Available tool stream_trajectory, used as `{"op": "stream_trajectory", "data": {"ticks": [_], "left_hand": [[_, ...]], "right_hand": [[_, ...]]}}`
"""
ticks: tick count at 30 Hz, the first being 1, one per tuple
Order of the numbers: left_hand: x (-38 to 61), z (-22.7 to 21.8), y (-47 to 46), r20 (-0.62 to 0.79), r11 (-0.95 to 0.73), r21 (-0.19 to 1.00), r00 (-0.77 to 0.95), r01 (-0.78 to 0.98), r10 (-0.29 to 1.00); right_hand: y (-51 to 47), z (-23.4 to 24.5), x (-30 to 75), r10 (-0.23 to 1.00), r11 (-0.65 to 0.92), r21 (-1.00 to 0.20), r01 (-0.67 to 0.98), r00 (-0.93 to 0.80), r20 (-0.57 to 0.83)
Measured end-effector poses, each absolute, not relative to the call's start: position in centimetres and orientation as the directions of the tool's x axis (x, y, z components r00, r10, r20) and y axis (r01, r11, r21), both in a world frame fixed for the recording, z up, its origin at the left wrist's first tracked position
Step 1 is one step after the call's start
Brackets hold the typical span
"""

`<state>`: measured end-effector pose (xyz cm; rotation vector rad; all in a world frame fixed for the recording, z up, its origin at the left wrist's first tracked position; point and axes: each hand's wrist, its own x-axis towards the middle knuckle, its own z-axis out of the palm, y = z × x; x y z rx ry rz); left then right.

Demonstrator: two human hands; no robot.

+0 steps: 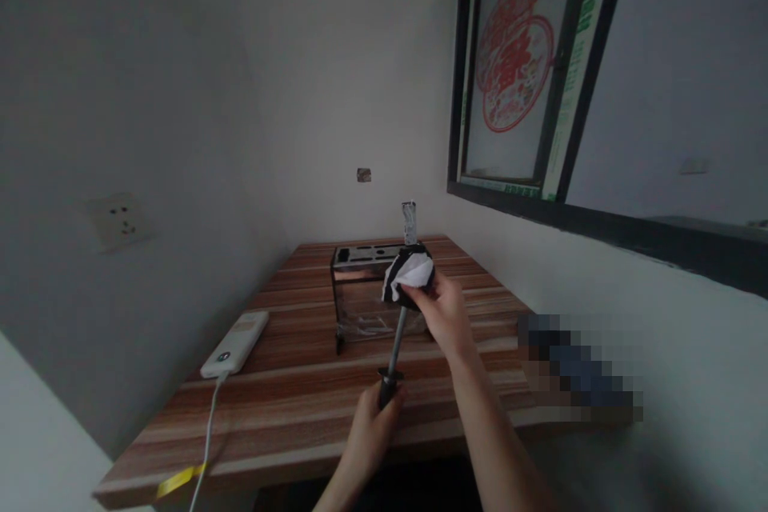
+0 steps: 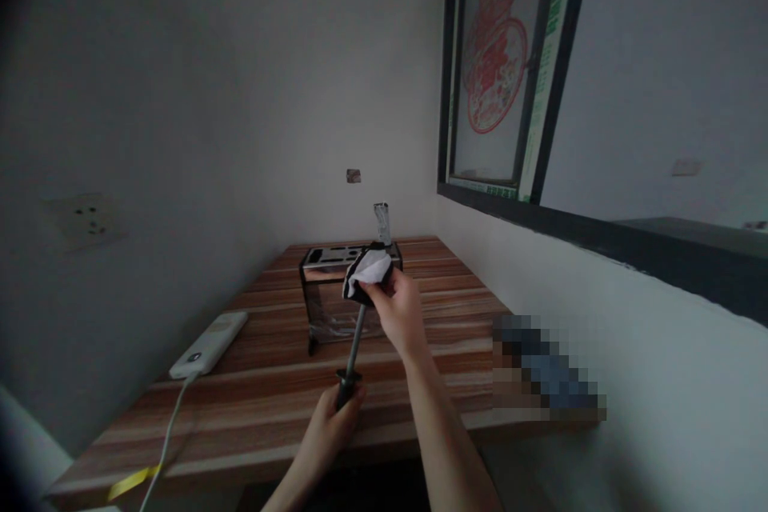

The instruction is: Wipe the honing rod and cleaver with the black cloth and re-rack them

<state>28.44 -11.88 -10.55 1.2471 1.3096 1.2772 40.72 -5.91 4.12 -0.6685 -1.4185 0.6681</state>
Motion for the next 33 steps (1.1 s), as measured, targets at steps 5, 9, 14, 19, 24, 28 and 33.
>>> {"op": "stream_trajectory", "data": {"ticks": [5, 9, 14, 19, 24, 28, 33], "left_hand": [[28.4, -10.6, -11.9, 0.057, -0.047, 0.993, -0.093, 0.103, 0.994], [28.4, -10.5, -12.0, 0.08, -0.07, 0.99, -0.077, 0.123, 0.994], [28.4, -10.4, -12.0, 0.073, -0.064, 0.991, -0.08, 0.115, 0.994], [28.4, -10.5, -12.0, 0.108, -0.096, 0.983, -0.074, 0.158, 0.991], [28.4, -10.5, -12.0, 0.123, -0.113, 0.977, -0.047, 0.18, 0.991], [28.4, -10.4, -12.1, 0.085, -0.072, 0.987, -0.083, 0.142, 0.993], [28.5, -10.6, -12.1, 0.073, -0.059, 0.992, -0.113, 0.115, 0.991]], "right_hand": [[-4.6, 5.9, 41.2, 0.707, 0.706, -0.708, -0.021, 0.095, 0.701], [-4.1, 6.6, 41.2, 0.661, 0.747, -0.664, -0.021, 0.126, 0.74], [-4.1, 6.8, 40.7, 0.655, 0.748, -0.664, 0.009, 0.153, 0.74], [-4.0, 6.5, 40.4, 0.672, 0.727, -0.686, 0.031, 0.171, 0.72], [-4.3, 6.0, 40.4, 0.685, 0.714, -0.7, 0.019, 0.187, 0.704], [-5.2, 5.1, 40.2, 0.709, 0.69, -0.723, 0.034, 0.165, 0.685], [-6.7, 3.3, 39.9, 0.758, 0.652, -0.758, -0.022, 0.056, 0.65]]}}
